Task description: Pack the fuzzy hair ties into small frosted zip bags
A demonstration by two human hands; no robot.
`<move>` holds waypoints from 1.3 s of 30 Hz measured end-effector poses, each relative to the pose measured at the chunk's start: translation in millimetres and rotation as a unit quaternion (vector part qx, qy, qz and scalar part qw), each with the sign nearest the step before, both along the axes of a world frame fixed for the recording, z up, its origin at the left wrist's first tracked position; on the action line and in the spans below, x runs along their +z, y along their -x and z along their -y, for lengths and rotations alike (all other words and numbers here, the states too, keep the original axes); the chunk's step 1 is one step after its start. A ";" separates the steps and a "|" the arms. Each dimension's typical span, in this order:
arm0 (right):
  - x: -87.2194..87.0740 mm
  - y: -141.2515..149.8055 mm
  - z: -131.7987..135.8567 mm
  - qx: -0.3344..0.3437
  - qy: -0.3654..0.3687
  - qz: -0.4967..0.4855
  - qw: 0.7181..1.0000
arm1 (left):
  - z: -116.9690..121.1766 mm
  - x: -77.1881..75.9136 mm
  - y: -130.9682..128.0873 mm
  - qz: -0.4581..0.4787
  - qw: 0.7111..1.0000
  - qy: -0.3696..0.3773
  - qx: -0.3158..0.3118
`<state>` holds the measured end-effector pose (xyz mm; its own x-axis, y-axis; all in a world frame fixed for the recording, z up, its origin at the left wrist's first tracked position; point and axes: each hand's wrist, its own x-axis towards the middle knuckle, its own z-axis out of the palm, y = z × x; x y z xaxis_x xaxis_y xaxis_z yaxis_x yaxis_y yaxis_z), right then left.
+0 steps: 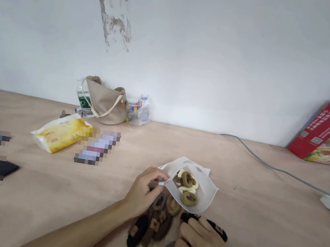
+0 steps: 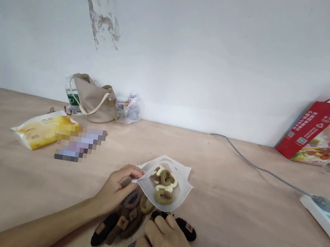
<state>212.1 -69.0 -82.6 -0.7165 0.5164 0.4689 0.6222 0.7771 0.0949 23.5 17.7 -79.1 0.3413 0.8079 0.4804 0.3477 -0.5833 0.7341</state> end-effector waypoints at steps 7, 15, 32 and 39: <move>4.5 -1.3 -0.1 0.026 0.007 -0.063 0.998 | 0.6 0.7 -0.6 -0.002 1.000 0.013 0.005; 20.6 -22.9 -9.6 -0.111 0.067 -0.189 0.973 | 0.6 1.5 -1.0 0.002 1.000 0.012 0.004; 10.1 -7.5 0.9 0.027 0.130 -0.079 0.988 | 0.8 1.1 -1.0 0.001 1.000 0.006 0.000; 0.3 -1.2 0.8 0.065 0.099 -0.057 0.991 | 0.4 1.3 -1.1 -0.004 1.000 0.012 0.001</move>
